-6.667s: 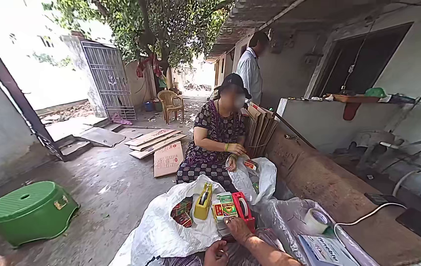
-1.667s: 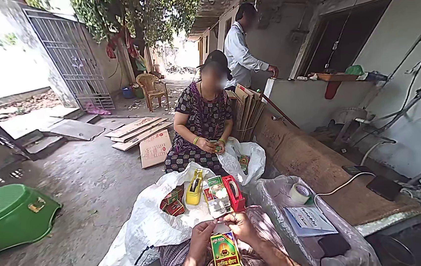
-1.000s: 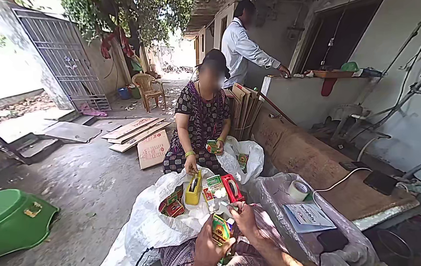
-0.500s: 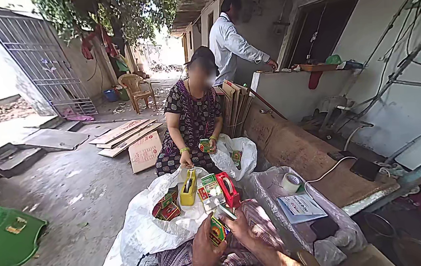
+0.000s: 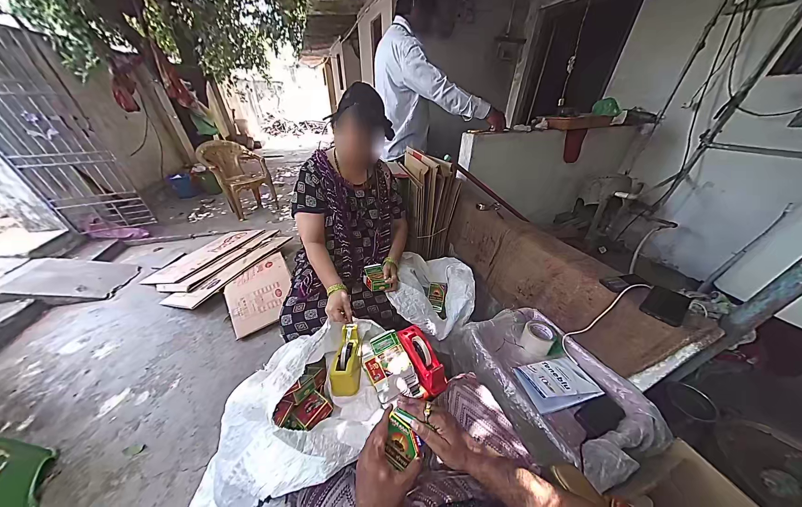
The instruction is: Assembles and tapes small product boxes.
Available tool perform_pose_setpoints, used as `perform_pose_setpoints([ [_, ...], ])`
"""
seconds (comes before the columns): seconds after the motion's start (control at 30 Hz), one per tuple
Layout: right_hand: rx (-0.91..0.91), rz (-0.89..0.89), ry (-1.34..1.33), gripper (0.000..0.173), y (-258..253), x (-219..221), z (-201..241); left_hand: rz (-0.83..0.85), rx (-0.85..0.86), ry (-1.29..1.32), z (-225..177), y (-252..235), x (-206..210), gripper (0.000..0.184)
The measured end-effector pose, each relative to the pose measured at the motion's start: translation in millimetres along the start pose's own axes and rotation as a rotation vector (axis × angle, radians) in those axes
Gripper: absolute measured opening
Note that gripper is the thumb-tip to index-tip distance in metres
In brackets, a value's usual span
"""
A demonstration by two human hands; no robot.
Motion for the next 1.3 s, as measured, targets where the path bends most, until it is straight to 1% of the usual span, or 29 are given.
perform_pose_setpoints([
  [0.1,-0.013,0.028,0.009,0.050,3,-2,-1,0.011,-0.012,0.018,1,-1,2,0.104],
  [0.23,0.096,0.113,-0.073,0.057,2,-1,6,0.069,-0.042,0.083,3,0,2,0.103],
  [0.33,0.157,0.128,-0.042,0.058,5,-2,8,0.134,-0.073,0.108,2,2,3,0.106],
  [0.37,0.147,0.127,-0.028,0.058,5,-3,8,0.144,-0.079,0.114,2,1,3,0.106],
  [0.53,0.098,0.087,-0.027,0.049,3,-1,9,0.140,-0.071,0.101,-2,-2,2,0.103],
  [0.73,0.095,0.133,0.045,0.052,5,2,-4,0.153,-0.075,0.072,-5,-3,2,0.102],
  [0.8,0.100,0.181,0.130,0.056,5,3,-1,0.157,-0.079,0.073,-8,-2,4,0.104],
  [0.87,0.137,0.225,0.227,0.065,3,7,2,0.156,-0.084,0.074,-10,0,5,0.105],
  [0.97,0.209,0.248,0.261,0.072,2,11,2,0.123,-0.103,-0.004,-9,1,3,0.106],
  [1.0,0.214,0.244,0.255,0.072,3,12,3,0.108,-0.117,-0.020,-9,1,1,0.106],
  [1.07,0.153,0.184,0.206,0.068,5,12,1,0.047,-0.141,-0.019,-6,2,-3,0.105],
  [1.13,0.074,0.105,0.106,0.063,8,16,2,-0.044,-0.160,-0.010,-1,2,-7,0.104],
  [1.17,0.076,0.089,0.051,0.062,9,19,2,-0.064,-0.167,-0.016,2,3,-8,0.104],
  [1.23,0.117,0.052,-0.024,0.056,11,22,3,-0.078,-0.166,-0.047,2,4,-8,0.104],
  [1.3,0.130,-0.031,-0.005,0.046,10,19,1,-0.040,-0.217,-0.061,-5,5,-7,0.105],
])
Point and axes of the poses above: each hand's wrist, its own y-axis away from the middle knuckle, its own x-axis out of the palm, z = x × y, the point moved 7 cm from there along -y, towards the middle knuckle, and after that the axes turned 5 degrees about z, right-handed, at the moved point
